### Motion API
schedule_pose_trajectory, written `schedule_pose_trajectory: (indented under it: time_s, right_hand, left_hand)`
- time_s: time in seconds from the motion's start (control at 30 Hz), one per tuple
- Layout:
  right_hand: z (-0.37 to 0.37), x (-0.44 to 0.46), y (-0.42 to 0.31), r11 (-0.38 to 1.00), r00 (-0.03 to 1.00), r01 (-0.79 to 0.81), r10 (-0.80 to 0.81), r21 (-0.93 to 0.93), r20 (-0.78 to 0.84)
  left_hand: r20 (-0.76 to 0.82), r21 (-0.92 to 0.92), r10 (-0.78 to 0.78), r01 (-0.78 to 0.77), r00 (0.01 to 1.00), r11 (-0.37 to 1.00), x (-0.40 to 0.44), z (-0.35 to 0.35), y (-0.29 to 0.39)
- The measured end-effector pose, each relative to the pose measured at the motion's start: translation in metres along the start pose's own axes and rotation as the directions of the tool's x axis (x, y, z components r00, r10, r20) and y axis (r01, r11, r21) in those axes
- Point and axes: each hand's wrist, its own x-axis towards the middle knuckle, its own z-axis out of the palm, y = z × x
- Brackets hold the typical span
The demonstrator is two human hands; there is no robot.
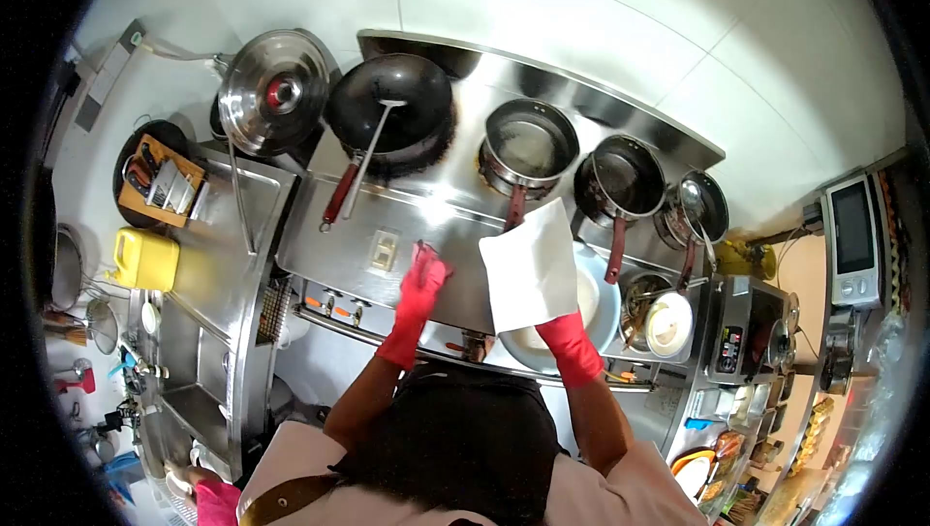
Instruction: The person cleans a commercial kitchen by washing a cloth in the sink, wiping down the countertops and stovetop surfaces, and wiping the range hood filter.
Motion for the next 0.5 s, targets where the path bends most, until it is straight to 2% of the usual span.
schedule_pose_trajectory:
  time_s: [0.03,0.07,0.1,0.13,0.17,0.23,0.27,0.3,0.33,0.37,0.43,0.47,0.5]
  right_hand:
    - [0.017,0.004,-0.004,0.999,1.0,-0.014,0.013,0.035,0.025]
    - [0.035,0.004,-0.006,0.993,0.996,-0.056,0.049,0.099,0.068]
    - [0.055,0.003,0.0,0.949,0.974,-0.19,0.151,0.252,0.166]
    - [0.076,0.004,0.007,0.866,0.933,-0.325,0.228,0.38,0.277]
    - [0.089,0.007,0.007,0.75,0.874,-0.458,0.282,0.476,0.396]
    - [0.098,0.018,-0.009,0.439,0.66,-0.746,0.391,0.5,0.641]
    - [0.104,0.02,-0.009,0.441,0.616,-0.778,0.401,0.447,0.678]
    - [0.109,0.02,-0.003,0.445,0.572,-0.805,0.409,0.392,0.711]
    - [0.113,0.021,0.0,0.367,0.498,-0.855,0.376,0.367,0.782]
    - [0.116,0.019,0.002,0.377,0.547,-0.828,0.374,0.416,0.749]
    - [0.113,0.031,-0.031,0.394,0.641,-0.763,0.366,0.512,0.674]
    - [0.114,0.035,-0.034,0.439,0.64,-0.748,0.278,0.498,0.716]
    - [0.123,0.037,-0.04,0.545,0.635,-0.727,0.303,0.417,0.711]
  left_hand:
    - [0.132,0.003,-0.13,0.131,0.983,0.991,-0.004,-0.008,0.004]
    - [0.41,-0.393,-0.242,0.41,0.879,0.823,-0.006,-0.012,0.007]
    - [0.534,-0.605,-0.206,0.541,0.82,0.584,-0.008,-0.011,0.026]
    - [0.648,-0.694,-0.167,0.666,0.743,0.273,-0.009,-0.011,0.046]
    - [0.625,-0.76,-0.159,0.642,0.764,0.096,-0.008,-0.012,0.058]
    - [0.466,-0.69,-0.456,0.634,0.759,0.35,-0.002,-0.023,0.076]
    - [0.274,-0.609,-0.336,0.433,0.901,0.664,0.003,-0.035,0.079]
    - [0.123,-0.599,-0.351,0.351,0.928,0.719,0.015,-0.042,0.049]
    - [0.034,-0.541,-0.367,0.325,0.93,0.775,0.014,-0.049,0.054]
    - [-0.057,-0.477,-0.371,0.301,0.927,0.826,0.014,-0.054,0.06]
    - [-0.133,-0.356,-0.258,0.197,0.957,0.914,0.018,-0.064,0.059]
    - [-0.162,-0.288,-0.2,0.148,0.966,0.946,0.019,-0.067,0.057]
    - [-0.171,-0.289,-0.159,0.104,0.972,0.952,0.02,-0.068,0.051]
